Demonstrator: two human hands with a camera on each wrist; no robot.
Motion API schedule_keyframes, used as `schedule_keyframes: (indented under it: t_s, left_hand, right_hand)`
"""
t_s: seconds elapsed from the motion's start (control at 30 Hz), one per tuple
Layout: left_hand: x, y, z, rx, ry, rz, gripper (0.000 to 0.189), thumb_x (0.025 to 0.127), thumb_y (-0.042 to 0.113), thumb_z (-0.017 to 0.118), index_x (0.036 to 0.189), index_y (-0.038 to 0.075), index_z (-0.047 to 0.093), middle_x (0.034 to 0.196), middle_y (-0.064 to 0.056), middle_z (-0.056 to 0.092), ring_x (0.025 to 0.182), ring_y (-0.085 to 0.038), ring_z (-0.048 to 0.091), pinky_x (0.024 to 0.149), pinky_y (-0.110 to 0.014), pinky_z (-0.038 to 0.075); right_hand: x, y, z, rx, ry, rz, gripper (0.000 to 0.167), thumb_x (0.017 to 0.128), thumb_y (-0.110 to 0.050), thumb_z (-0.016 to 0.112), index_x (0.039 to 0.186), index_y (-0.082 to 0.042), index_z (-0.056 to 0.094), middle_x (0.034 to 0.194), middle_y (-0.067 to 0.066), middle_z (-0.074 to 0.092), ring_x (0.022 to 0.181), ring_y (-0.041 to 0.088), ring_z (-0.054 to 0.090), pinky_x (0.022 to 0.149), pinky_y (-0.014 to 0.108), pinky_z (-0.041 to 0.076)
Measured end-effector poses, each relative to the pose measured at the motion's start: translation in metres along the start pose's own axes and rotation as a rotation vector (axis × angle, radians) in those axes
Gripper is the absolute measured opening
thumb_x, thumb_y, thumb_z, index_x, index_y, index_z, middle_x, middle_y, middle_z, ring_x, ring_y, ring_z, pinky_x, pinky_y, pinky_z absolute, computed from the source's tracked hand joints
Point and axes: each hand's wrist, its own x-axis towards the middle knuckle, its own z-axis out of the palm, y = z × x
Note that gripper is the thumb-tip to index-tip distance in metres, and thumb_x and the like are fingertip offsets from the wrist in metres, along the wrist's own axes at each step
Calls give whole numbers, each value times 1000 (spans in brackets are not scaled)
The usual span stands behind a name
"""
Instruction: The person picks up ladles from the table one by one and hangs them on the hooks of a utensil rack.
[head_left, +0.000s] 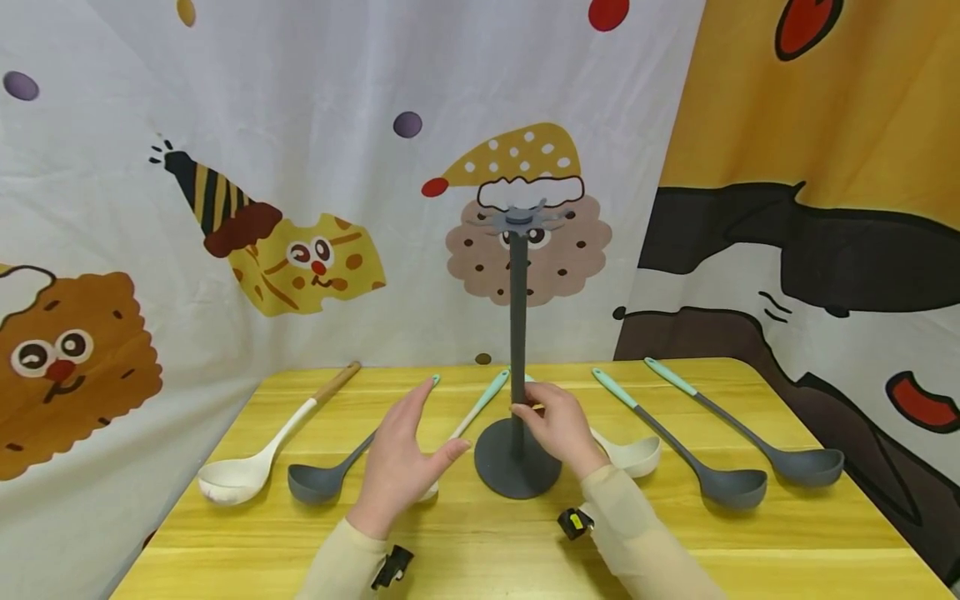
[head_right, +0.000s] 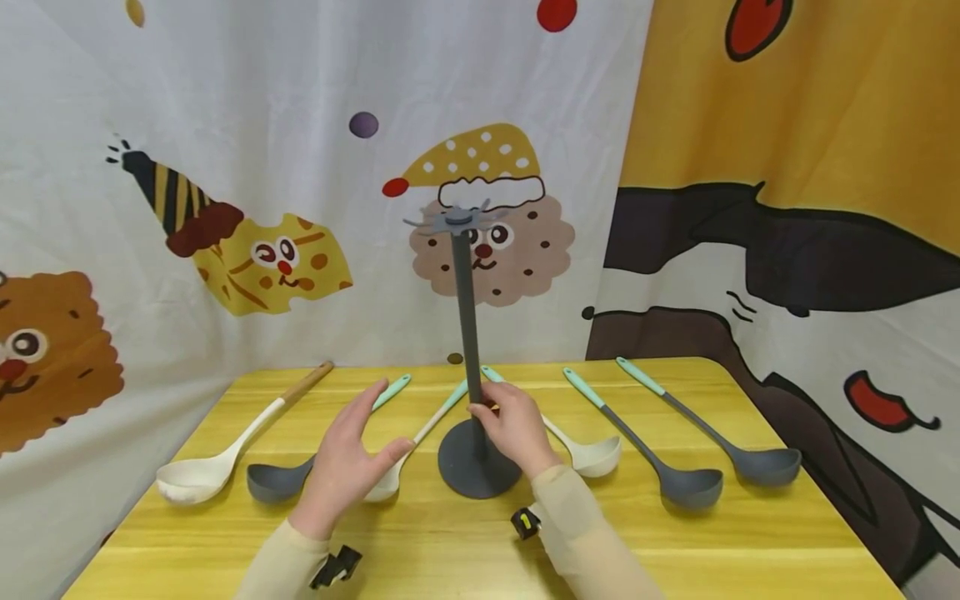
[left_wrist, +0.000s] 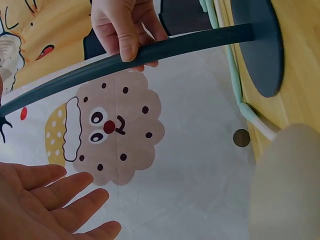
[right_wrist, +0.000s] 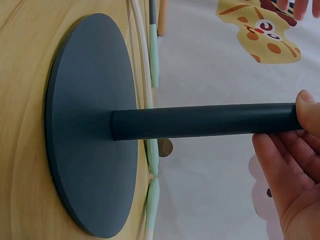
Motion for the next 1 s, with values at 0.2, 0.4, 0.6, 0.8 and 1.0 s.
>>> schedule_keyframes:
  t_s: [0.2,0.4,0.6,0.8,1.0]
  left_hand:
    - [10,9,1,-27,-15,-31,88,81,53,76,150,10,42,146,-14,49,131,-39,47,100,-61,42]
    - [33,25,1,-92,12,13,84,86,53,71,152,11,40,147,-13,48,131,-39,47,100,-62,41]
    - [55,39,-3,-139,19,26,82,87,54,69,152,13,40,149,-11,46,134,-36,45,103,-61,39]
    - [72,45,-7,-163,12,39,84,88,64,62,151,12,41,150,-10,46,134,-34,44,105,-59,38]
    - [86,50,-11,-231,-6,45,81,89,62,62,151,13,42,149,-7,46,135,-28,44,106,-57,38]
  right_hand:
    - [-1,-1,2,6,13,7,7,89,-10,75,96,-12,72,90,1,67,83,18,67,71,33,59]
    - [-2,1,3,4,8,37,9,90,-11,74,99,-12,72,91,0,67,85,16,67,72,30,59]
    - [-1,0,3,26,-12,48,9,90,-12,74,98,-14,71,92,-1,67,86,16,67,73,27,58]
    - [-1,0,3,33,-7,47,8,90,-12,74,97,-15,71,91,-1,67,86,15,67,73,28,58]
    - [-1,-2,2,38,-23,63,8,90,-13,74,96,-16,71,91,-3,66,86,14,66,74,29,58]
